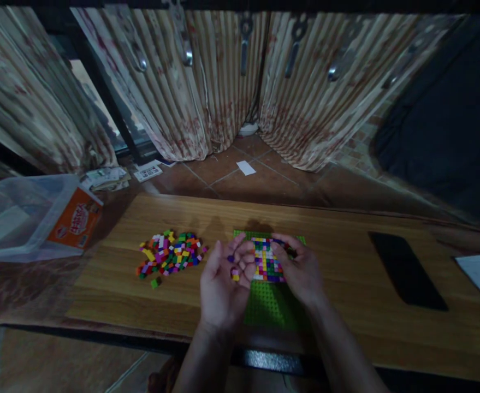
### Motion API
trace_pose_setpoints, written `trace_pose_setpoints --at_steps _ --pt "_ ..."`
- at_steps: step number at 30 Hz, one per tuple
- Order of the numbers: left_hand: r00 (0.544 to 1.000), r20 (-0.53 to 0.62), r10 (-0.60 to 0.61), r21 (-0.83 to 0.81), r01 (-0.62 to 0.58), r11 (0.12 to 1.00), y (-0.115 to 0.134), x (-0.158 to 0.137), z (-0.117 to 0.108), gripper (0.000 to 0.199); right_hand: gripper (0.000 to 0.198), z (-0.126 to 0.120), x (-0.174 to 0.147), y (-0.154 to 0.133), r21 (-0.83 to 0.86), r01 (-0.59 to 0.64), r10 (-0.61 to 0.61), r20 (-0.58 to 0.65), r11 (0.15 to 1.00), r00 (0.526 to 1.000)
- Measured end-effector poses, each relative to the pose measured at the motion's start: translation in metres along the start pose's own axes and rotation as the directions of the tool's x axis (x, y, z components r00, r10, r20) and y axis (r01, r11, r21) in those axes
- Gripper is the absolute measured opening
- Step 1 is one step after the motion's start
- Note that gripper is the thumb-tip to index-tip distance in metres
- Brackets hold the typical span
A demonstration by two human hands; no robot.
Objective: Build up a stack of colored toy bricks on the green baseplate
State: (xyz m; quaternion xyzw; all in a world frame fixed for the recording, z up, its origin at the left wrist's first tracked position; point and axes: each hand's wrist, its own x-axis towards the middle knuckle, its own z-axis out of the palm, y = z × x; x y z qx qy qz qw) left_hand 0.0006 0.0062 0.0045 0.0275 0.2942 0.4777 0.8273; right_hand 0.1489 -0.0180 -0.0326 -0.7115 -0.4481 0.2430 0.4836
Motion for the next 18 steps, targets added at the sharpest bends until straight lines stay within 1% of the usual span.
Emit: trace_pose_setpoints --at_steps 1,3,4,5,6,8,10,12,15,18 --pt "1.000 0.012 -0.012 -0.021 0.012 1.000 0.001 -0.001 0.001 0.037 0.030 -0.002 -0.002 -0.004 -0.018 0.062 -0.063 -0.051 0.998 0.997" --pt "0.999 0.047 -0.027 -0.048 0.029 0.998 0.001 -0.003 0.003 0.044 0.024 -0.007 -0.006 -0.015 -0.047 0.176 -0.181 -0.144 0.983 0.973" --pt "0.997 0.067 -0.032 -0.058 0.036 0.998 0.001 -0.003 0.004 0.047 0.021 -0.009 -0.009 -0.023 -0.046 0.218 -0.222 -0.165 0.975 0.961" --pt "0.996 0.084 -0.035 -0.067 0.040 0.997 0.001 -0.004 0.004 0.050 0.018 -0.010 -0.012 -0.030 -0.035 0.244 -0.246 -0.141 0.969 0.959" --pt "0.995 0.098 -0.035 -0.075 0.043 0.996 0.000 -0.004 0.004 0.052 0.015 -0.011 -0.016 -0.038 -0.013 0.267 -0.267 -0.100 0.963 0.958" --pt "0.993 0.116 -0.032 -0.090 0.043 0.995 0.000 -0.004 0.004 0.054 0.013 -0.011 -0.023 -0.052 0.016 0.293 -0.293 0.073 0.956 0.953" --pt "0.991 0.130 -0.030 -0.090 0.042 0.995 0.000 -0.005 0.004 0.054 0.013 -0.009 -0.029 -0.061 -0.006 0.315 -0.305 0.239 0.949 0.922" --pt "0.989 0.148 -0.028 -0.082 0.041 0.996 0.001 -0.005 0.003 0.055 0.015 -0.005 -0.033 -0.066 -0.057 0.354 -0.313 0.356 0.933 0.881" --pt "0.985 0.170 -0.026 -0.081 0.041 0.996 0.001 -0.006 0.002 0.059 0.016 -0.001 -0.036 -0.066 -0.111 0.415 -0.332 0.434 0.903 0.838" --pt "0.983 0.181 -0.041 -0.089 0.058 0.994 0.001 -0.006 0.002 0.060 0.014 0.002 -0.036 -0.065 -0.132 0.431 -0.337 0.441 0.893 0.832"
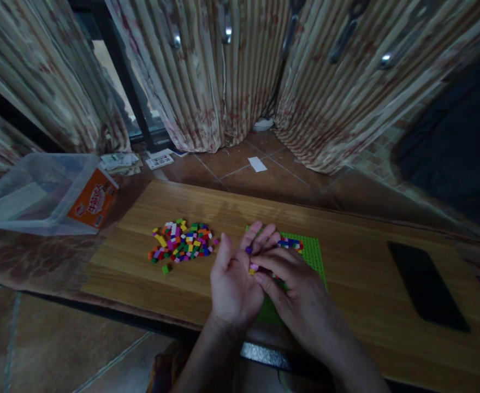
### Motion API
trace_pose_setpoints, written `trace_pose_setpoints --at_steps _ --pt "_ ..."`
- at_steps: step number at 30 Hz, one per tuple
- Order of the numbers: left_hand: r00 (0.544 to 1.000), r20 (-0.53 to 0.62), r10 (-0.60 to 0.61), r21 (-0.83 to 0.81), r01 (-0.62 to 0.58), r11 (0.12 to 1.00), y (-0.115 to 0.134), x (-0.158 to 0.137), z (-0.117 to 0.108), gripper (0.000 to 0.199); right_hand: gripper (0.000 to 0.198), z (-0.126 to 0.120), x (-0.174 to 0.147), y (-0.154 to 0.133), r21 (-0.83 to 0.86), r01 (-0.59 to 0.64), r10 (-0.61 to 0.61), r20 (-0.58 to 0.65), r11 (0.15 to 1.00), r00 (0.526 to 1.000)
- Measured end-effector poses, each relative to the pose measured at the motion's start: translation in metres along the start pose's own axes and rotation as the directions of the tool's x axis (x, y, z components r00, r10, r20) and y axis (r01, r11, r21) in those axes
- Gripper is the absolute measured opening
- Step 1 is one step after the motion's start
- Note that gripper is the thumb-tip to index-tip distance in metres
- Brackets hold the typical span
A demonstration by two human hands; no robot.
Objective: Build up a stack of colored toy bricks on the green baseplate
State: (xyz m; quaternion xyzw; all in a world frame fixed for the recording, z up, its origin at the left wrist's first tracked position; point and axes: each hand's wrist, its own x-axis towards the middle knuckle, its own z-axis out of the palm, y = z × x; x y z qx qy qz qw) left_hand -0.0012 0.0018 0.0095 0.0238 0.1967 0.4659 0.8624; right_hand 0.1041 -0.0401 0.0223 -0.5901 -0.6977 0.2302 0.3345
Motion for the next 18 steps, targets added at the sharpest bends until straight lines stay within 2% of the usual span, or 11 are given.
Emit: trace_pose_setpoints --at_steps 6,11,14,18 --pt "1.000 -0.012 -0.001 0.007 0.001 1.000 -0.001 0.000 0.000 0.056 0.011 0.001 0.000 -0.004 0.056 -0.068 0.070 -0.042 0.996 0.997" --pt "0.985 -0.154 0.073 -0.014 -0.076 0.997 0.001 0.003 -0.001 0.043 0.009 -0.006 -0.002 0.004 0.115 -0.087 0.105 -0.158 0.990 0.982" --pt "0.969 -0.236 0.076 -0.022 -0.084 0.996 0.002 0.006 -0.003 0.035 0.007 -0.016 -0.004 0.018 0.135 -0.125 0.157 -0.255 0.983 0.954" --pt "0.943 -0.330 0.044 0.009 -0.043 0.999 0.002 0.007 -0.008 0.031 0.013 -0.029 -0.005 0.040 0.174 -0.247 0.293 -0.329 0.953 0.898"
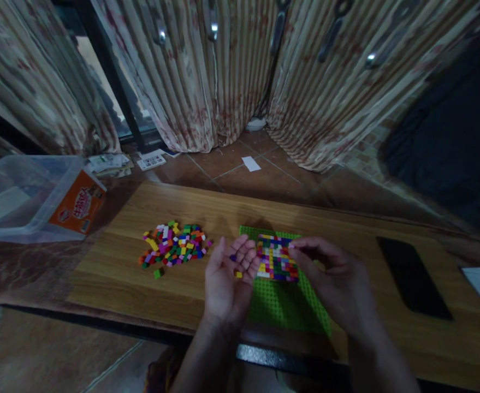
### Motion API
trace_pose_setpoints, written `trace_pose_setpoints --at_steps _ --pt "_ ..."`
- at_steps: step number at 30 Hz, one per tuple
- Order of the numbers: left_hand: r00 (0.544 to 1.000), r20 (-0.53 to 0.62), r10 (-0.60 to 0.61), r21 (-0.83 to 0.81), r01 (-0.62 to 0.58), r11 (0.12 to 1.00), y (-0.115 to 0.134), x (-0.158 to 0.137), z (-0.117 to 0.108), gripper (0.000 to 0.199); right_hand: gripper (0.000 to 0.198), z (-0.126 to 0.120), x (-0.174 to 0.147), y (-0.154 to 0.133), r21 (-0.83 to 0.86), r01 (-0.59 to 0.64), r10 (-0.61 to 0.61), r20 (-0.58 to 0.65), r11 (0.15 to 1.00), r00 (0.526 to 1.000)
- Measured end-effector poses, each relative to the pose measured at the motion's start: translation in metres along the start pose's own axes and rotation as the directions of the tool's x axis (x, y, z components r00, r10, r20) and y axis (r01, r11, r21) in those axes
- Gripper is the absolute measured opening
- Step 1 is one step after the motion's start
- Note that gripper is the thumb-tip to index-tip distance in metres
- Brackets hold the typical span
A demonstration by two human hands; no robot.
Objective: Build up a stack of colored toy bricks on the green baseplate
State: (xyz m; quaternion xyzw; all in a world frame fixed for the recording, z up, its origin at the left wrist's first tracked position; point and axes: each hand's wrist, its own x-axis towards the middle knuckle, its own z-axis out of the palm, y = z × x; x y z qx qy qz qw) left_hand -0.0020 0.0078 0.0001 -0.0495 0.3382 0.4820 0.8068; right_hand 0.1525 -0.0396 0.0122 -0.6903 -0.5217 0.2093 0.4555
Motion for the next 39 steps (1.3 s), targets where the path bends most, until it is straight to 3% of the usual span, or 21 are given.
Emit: trace_pose_setpoints --at_steps 4,10,19,31,39 --pt "0.999 -0.039 0.006 0.041 -0.005 0.999 -0.001 0.001 -0.001 0.029 0.018 -0.006 0.008 0.017 -0.040 -0.078 0.077 -0.028 0.996 0.997" --pt "0.999 -0.042 0.023 0.090 -0.019 0.996 0.000 0.000 0.001 0.028 0.016 -0.004 0.010 0.027 -0.064 -0.099 0.099 0.000 0.993 0.995" --pt "0.997 -0.071 0.035 0.119 -0.027 0.992 0.001 0.002 0.003 0.031 0.008 0.003 0.013 0.034 -0.108 0.046 -0.045 0.010 0.993 0.999" --pt "0.997 -0.067 0.035 0.115 -0.027 0.993 0.000 0.002 0.000 0.030 0.005 0.017 0.017 0.055 0.234 -0.070 0.074 -0.009 0.970 0.997" --pt "0.997 -0.068 0.035 0.115 -0.027 0.993 0.000 0.004 0.000 0.030 0.017 0.026 0.016 0.051 0.507 -0.274 0.296 0.039 0.817 0.955"
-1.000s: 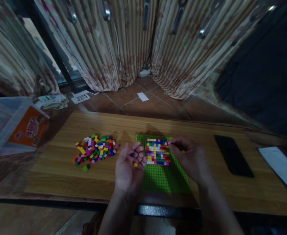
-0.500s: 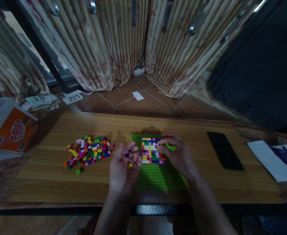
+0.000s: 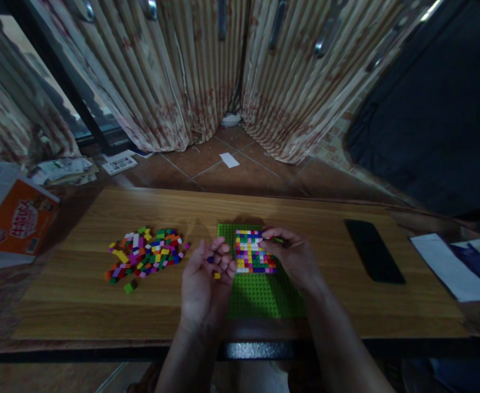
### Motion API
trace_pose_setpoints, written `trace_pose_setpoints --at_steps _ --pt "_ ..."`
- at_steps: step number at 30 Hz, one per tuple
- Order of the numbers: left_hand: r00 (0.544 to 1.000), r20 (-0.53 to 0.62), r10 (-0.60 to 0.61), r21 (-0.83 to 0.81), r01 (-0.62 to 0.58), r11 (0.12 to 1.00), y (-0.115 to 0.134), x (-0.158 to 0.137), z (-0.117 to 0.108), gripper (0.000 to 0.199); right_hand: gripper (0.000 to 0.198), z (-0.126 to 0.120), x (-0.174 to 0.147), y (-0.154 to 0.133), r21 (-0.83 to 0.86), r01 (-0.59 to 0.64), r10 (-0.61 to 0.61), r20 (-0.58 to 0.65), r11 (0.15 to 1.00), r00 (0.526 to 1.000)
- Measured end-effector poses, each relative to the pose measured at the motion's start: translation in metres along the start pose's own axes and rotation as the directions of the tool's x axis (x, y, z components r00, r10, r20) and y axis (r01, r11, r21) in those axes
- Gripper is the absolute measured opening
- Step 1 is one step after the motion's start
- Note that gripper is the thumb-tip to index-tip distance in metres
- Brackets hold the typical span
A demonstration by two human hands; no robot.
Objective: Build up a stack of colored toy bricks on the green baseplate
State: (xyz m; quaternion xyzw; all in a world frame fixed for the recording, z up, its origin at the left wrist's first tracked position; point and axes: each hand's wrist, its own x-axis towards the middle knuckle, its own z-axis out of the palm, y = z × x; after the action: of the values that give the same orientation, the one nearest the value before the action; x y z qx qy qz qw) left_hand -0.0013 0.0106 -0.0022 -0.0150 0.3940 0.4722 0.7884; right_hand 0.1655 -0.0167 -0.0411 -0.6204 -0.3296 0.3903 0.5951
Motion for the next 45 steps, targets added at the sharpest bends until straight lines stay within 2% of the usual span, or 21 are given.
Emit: trace_pose_setpoints --at_steps 5,10,17,22,25,26,28,29,31,33,35,41,45 --pt "1.000 0.003 0.011 -0.004 -0.011 1.000 0.000 0.000 -0.001 0.030 0.028 0.007 -0.003 -0.003 0.170 -0.125 0.132 -0.030 0.978 0.991" --pt "1.000 0.004 0.019 0.009 -0.019 1.000 -0.001 -0.001 0.000 0.031 0.033 0.009 -0.002 0.000 0.251 -0.146 0.155 -0.017 0.957 0.988" --pt "1.000 0.020 0.016 0.017 -0.016 1.000 0.000 -0.001 0.001 0.029 0.036 0.011 -0.002 0.001 0.263 -0.153 0.162 -0.013 0.953 0.987" --pt "0.997 0.072 -0.008 -0.018 0.010 1.000 0.000 -0.004 0.003 0.035 0.041 0.008 -0.001 0.005 0.179 -0.106 0.113 -0.030 0.978 0.993" --pt "0.988 0.152 -0.034 -0.037 0.040 0.999 0.000 -0.007 0.006 0.044 0.038 0.004 -0.005 -0.003 -0.008 0.057 -0.058 -0.095 0.998 0.994" --pt "0.983 0.181 -0.040 -0.037 0.048 0.998 0.000 -0.008 0.007 0.046 0.034 0.004 -0.007 -0.009 -0.104 0.136 -0.147 -0.113 0.985 0.983" --pt "0.972 0.228 -0.059 -0.034 0.068 0.997 -0.001 -0.009 0.008 0.051 0.021 0.005 -0.015 -0.023 -0.311 0.304 -0.347 -0.091 0.900 0.933" --pt "0.967 0.246 -0.069 -0.033 0.079 0.996 -0.001 -0.010 0.009 0.053 0.014 0.008 -0.020 -0.031 -0.362 0.381 -0.421 -0.037 0.851 0.906" --pt "0.959 0.272 -0.079 -0.037 0.093 0.995 -0.002 -0.011 0.010 0.053 0.011 0.017 -0.030 -0.043 -0.441 0.484 -0.491 0.106 0.756 0.864" --pt "0.953 0.289 -0.086 -0.041 0.102 0.994 -0.003 -0.012 0.011 0.052 0.013 0.028 -0.039 -0.050 -0.506 0.541 -0.489 0.246 0.672 0.837" --pt "0.946 0.310 -0.099 -0.042 0.117 0.992 -0.004 -0.013 0.012 0.052 0.015 0.038 -0.044 -0.050 -0.551 0.569 -0.469 0.328 0.610 0.820" --pt "0.922 0.366 -0.125 -0.044 0.151 0.988 -0.004 -0.017 0.014 0.058 0.013 0.047 -0.046 -0.041 -0.625 0.609 -0.507 0.366 0.488 0.781" --pt "0.915 0.371 -0.156 -0.013 0.173 0.985 -0.004 -0.018 0.013 0.057 0.014 0.050 -0.048 -0.044 -0.645 0.613 -0.503 0.382 0.455 0.775"
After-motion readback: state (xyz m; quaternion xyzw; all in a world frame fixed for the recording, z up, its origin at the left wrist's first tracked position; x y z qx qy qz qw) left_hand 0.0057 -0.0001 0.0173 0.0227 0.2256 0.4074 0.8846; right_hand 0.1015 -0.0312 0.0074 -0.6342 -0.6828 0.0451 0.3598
